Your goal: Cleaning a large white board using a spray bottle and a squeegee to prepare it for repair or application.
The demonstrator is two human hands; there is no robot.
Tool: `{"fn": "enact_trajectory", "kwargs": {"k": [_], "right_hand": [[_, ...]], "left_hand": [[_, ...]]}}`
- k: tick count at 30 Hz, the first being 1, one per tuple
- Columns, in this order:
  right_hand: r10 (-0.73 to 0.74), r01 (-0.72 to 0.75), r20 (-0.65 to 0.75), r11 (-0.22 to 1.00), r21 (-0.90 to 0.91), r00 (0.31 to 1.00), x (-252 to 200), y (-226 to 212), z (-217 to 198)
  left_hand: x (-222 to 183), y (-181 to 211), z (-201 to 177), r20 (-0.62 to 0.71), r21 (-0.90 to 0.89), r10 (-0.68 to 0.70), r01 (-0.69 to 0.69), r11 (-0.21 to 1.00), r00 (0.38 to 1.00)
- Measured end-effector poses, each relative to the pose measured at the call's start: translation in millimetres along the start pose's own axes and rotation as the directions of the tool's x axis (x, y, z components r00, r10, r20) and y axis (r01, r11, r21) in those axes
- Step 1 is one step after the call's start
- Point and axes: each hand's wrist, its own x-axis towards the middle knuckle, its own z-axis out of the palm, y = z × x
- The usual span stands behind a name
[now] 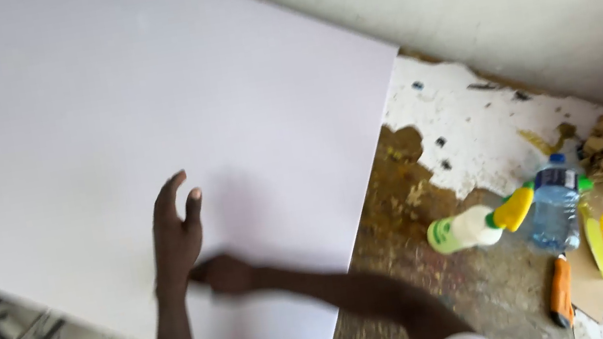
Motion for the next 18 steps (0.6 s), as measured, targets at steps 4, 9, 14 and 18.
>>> {"fn": "enact_trajectory", "kwargs": {"k": [4, 9, 14, 18], "right_hand": [[0.184, -0.316, 0.286, 0.785, 0.533, 0.94, -21.4, 21.6, -188.8], [0.877, -0.951, -0.376, 0.309, -0.035, 0.299, -161.0, 273.7, -342.9], [0.825, -0.992, -0.552, 0.119, -0.04, 0.122, -206.0, 411.4, -289.4], [0.28, -0.46, -0.559, 0.863, -0.21, 0.781, -8.3, 330.6, -81.6]], "left_hand": [[59.3, -21.8, 16.2, 0.365, 0.119, -0.153, 0.117, 0.986, 0.919], [93.6, -132.2, 86.1, 0.461, 0.715, -0.386, -0.078, 0.694, 0.799], [89.4, -77.3, 81.5, 0.449, 0.712, -0.483, 0.025, 0.701, 0.751], [100.3, -50.6, 72.6, 0.445, 0.67, -0.495, 0.09, 0.737, 0.746]]}}
